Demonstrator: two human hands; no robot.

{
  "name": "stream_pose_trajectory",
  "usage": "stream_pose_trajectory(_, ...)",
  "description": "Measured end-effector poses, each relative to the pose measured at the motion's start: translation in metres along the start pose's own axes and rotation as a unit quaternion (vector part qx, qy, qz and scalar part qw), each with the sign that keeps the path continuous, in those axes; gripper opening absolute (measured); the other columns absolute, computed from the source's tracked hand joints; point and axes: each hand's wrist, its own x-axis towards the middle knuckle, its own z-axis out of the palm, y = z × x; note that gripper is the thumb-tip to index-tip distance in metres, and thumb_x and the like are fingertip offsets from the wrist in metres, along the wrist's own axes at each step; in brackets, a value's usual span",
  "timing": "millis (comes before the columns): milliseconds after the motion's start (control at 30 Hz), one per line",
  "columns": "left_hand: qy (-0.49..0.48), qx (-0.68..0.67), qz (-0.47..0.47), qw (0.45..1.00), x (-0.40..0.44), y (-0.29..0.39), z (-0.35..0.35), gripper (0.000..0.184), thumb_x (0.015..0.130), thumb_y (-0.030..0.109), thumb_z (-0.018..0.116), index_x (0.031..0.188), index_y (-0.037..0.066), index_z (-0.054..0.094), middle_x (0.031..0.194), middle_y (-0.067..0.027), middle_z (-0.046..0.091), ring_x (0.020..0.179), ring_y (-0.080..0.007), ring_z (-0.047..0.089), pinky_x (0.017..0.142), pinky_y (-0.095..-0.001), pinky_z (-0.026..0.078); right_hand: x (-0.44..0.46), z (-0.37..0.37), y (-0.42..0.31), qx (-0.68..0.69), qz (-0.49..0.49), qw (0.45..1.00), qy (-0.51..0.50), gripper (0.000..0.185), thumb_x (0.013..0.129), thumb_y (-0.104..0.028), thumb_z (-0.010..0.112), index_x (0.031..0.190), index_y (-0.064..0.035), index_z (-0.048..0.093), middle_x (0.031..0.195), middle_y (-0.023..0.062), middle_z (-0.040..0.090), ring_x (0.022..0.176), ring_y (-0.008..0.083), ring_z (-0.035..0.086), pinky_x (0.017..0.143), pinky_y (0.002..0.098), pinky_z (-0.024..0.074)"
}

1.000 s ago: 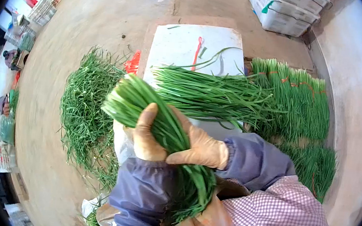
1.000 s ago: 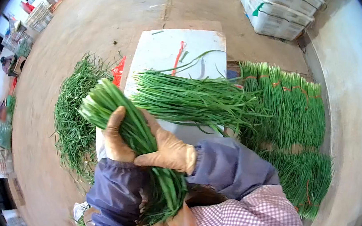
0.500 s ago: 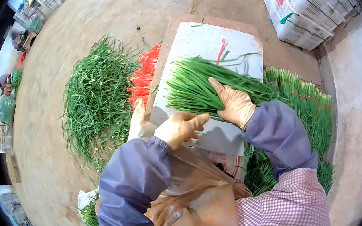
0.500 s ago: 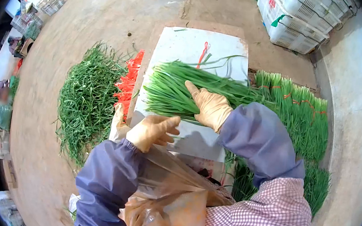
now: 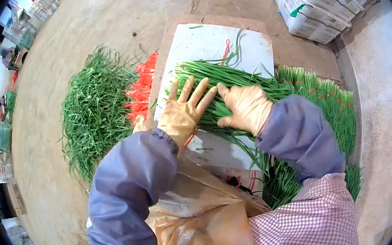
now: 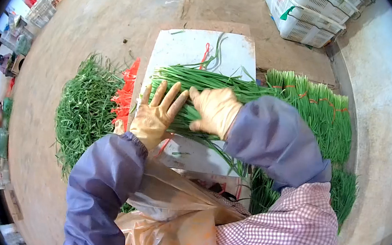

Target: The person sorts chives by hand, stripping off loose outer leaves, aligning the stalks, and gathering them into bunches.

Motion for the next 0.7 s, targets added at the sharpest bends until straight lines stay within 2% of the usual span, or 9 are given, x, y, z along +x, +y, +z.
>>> stream_pose_trajectory(33, 0.025, 0.014, -0.006, 1.0, 0.004, 0.001, 0.009, 0.112, 0.069, 0.037, 0.081, 0.155, 0.018, 0.011, 0.159, -0.0096, 0.018, 0.146, -0.0321, 0.02, 0.116, -0.0546, 0.015, 0.003, -0.021, 0.005, 0.018, 0.001, 0.999, -0.034, 0.075, 0.08, -0.052, 0.068, 0.132, -0.0029, 0.05, 0.102, 0.0168, 0.067, 0.095, 0.0314, 0.067, 0.081, 0.0398, 0.0537)
stream_pose_trajectory(100, 0.027, 0.007, -0.012, 1.0, 0.011, -0.001, 0.011, 0.114, 0.067, 0.036, 0.081, 0.155, 0.018, 0.011, 0.158, -0.0088, 0.019, 0.145, -0.0325, 0.02, 0.116, -0.0546, 0.015, 0.017, -0.01, 0.029, 0.116, -0.06, 0.966, 0.221, 0.063, 0.087, -0.051, 0.059, 0.127, -0.0023, 0.055, 0.11, 0.0176, 0.066, 0.102, 0.0334, 0.064, 0.09, 0.0408, 0.0506)
stream_pose_trajectory(233, 0.033, 0.014, -0.016, 0.999, 0.022, 0.001, 0.013, 0.119, 0.063, 0.04, 0.084, 0.155, 0.018, 0.011, 0.157, -0.0081, 0.021, 0.144, -0.0332, 0.022, 0.116, -0.0547, 0.016, 0.102, 0.003, 0.063, 0.09, -0.076, 0.958, 0.26, 0.056, 0.096, -0.049, 0.045, 0.129, -0.0043, 0.055, 0.122, 0.0192, 0.061, 0.117, 0.0332, 0.056, 0.1, 0.0429, 0.0434)
stream_pose_trajectory(267, 0.041, 0.003, -0.017, 0.999, 0.022, 0.0, 0.015, 0.12, 0.062, 0.041, 0.084, 0.154, 0.019, 0.011, 0.157, -0.0082, 0.021, 0.144, -0.0333, 0.022, 0.116, -0.0547, 0.016, 0.121, 0.016, 0.075, 0.064, -0.044, 0.972, 0.224, 0.054, 0.097, -0.047, 0.043, 0.127, -0.0044, 0.057, 0.127, 0.0179, 0.059, 0.12, 0.0335, 0.054, 0.102, 0.0432, 0.0407)
stream_pose_trajectory(367, 0.055, -0.015, -0.023, 0.998, 0.022, -0.001, 0.017, 0.12, 0.061, 0.043, 0.084, 0.154, 0.019, 0.011, 0.157, -0.008, 0.021, 0.144, -0.0322, 0.023, 0.116, -0.0547, 0.016, 0.118, 0.022, 0.071, 0.048, 0.046, 0.997, 0.028, 0.045, 0.097, -0.041, 0.046, 0.12, -0.0053, 0.062, 0.111, 0.0191, 0.066, 0.11, 0.0348, 0.059, 0.098, 0.0446, 0.0441)
stream_pose_trajectory(433, 0.059, -0.027, -0.032, 0.997, 0.021, 0.001, 0.019, 0.121, 0.061, 0.044, 0.084, 0.154, 0.02, 0.012, 0.157, -0.0077, 0.022, 0.144, -0.0311, 0.024, 0.116, -0.0546, 0.016, 0.101, 0.04, 0.058, 0.012, 0.002, 0.997, 0.075, 0.034, 0.095, -0.032, 0.047, 0.106, -0.0067, 0.066, 0.097, 0.017, 0.068, 0.093, 0.038, 0.064, 0.086, 0.047, 0.0482)
stream_pose_trajectory(500, 0.057, -0.036, -0.037, 0.997, 0.022, 0.0, 0.02, 0.12, 0.06, 0.041, 0.085, 0.154, 0.02, 0.014, 0.156, -0.0076, 0.024, 0.143, -0.0301, 0.026, 0.116, -0.0536, 0.018, 0.094, 0.044, 0.045, 0.041, 0.024, 0.999, -0.006, 0.031, 0.091, -0.029, 0.049, 0.109, -0.0128, 0.069, 0.103, 0.0153, 0.069, 0.101, 0.0329, 0.065, 0.088, 0.0432, 0.0496)
stream_pose_trajectory(633, 0.045, -0.055, -0.047, 0.996, 0.026, 0.001, 0.017, 0.117, 0.06, 0.035, 0.086, 0.153, 0.021, 0.017, 0.154, -0.0072, 0.028, 0.142, -0.0301, 0.028, 0.115, -0.0527, 0.02, 0.103, 0.066, 0.065, 0.154, -0.057, 0.984, 0.071, 0.028, 0.088, -0.021, 0.051, 0.105, -0.0045, 0.065, 0.099, 0.0194, 0.067, 0.097, 0.0378, 0.063, 0.087, 0.0422, 0.0503)
stream_pose_trajectory(700, 0.036, -0.055, -0.05, 0.997, 0.026, 0.003, 0.018, 0.116, 0.06, 0.034, 0.086, 0.153, 0.022, 0.018, 0.154, -0.0071, 0.029, 0.142, -0.0302, 0.029, 0.115, -0.0527, 0.02, 0.107, 0.054, 0.078, 0.191, -0.047, 0.98, -0.019, 0.04, 0.095, -0.036, 0.051, 0.118, -0.0054, 0.063, 0.11, 0.0188, 0.067, 0.105, 0.0325, 0.063, 0.093, 0.0397, 0.0482)
